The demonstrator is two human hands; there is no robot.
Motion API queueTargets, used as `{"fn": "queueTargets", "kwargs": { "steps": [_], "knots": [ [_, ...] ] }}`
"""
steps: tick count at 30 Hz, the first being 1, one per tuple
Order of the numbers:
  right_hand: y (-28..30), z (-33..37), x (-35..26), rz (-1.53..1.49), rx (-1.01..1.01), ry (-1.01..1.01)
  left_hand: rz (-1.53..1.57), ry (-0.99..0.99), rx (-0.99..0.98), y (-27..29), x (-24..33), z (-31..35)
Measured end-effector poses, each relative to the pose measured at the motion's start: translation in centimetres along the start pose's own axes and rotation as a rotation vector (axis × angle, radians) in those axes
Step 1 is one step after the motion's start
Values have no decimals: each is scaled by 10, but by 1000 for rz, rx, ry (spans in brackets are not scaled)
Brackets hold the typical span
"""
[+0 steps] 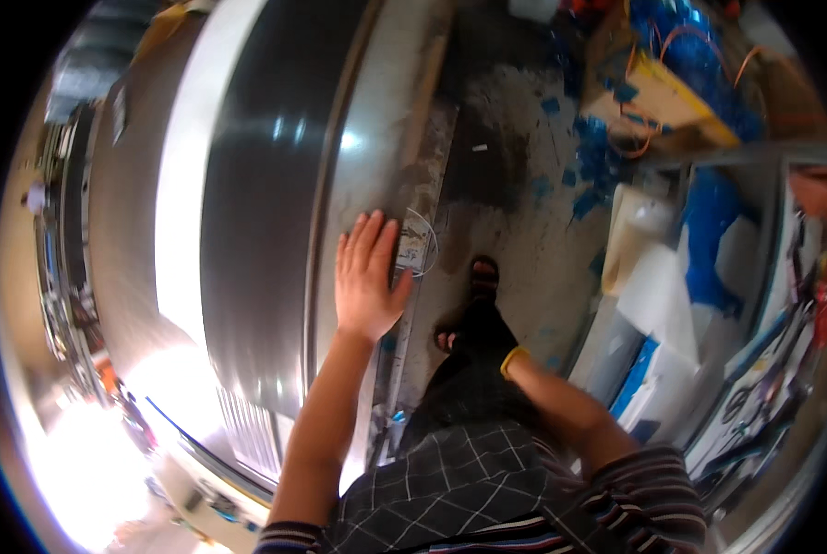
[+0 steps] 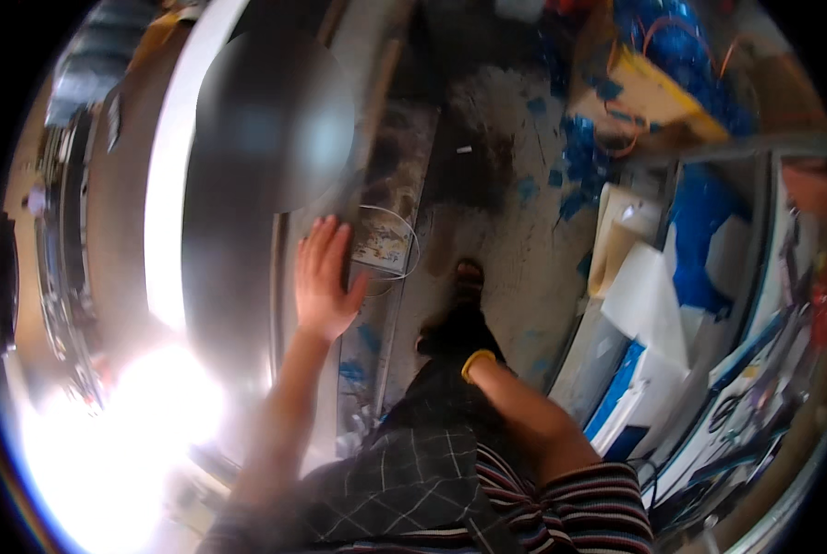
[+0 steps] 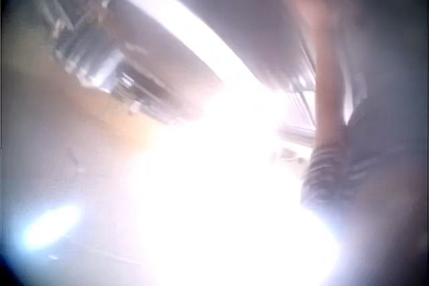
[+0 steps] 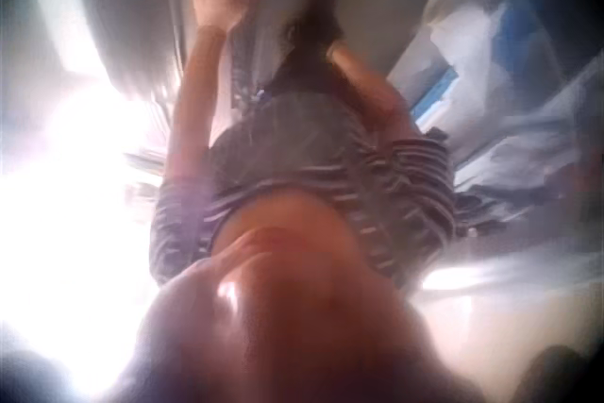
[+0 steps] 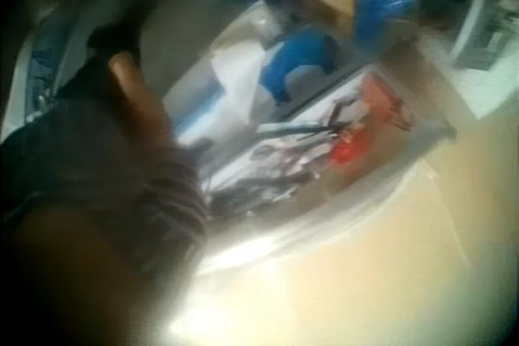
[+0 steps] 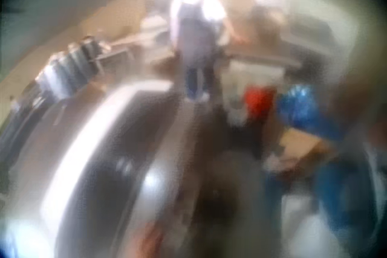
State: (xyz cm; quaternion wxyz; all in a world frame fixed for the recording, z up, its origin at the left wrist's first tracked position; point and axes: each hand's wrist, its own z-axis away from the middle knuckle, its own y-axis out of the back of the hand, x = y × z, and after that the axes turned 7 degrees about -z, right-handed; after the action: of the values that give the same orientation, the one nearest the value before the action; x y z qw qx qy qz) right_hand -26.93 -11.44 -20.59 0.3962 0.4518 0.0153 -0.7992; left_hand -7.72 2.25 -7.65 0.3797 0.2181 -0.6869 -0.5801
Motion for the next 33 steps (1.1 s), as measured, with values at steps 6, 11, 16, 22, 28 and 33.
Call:
{"fn": "queueTargets", "kwargs": {
  "steps": [6,11,16,22,28,33],
  "knots": [
    [-4,-186,116,-230,76,-142,-26,-49,-7,-13,-6,-18],
    [66,-341,92,-550,327,-218,-99,13,-50,-8,-1,-3],
    [88,-427,15,-505,309,26,-182,95,-152,1,8,6],
    [34,-473,-34,-479,470,30,-207,140,-218,2,10,10],
    [6,-454,-43,-698,195,-109,-189,127,-215,3,9,21],
    [-37,-362,10,-944,-309,-248,-151,95,-135,2,11,31]
  ]
}}
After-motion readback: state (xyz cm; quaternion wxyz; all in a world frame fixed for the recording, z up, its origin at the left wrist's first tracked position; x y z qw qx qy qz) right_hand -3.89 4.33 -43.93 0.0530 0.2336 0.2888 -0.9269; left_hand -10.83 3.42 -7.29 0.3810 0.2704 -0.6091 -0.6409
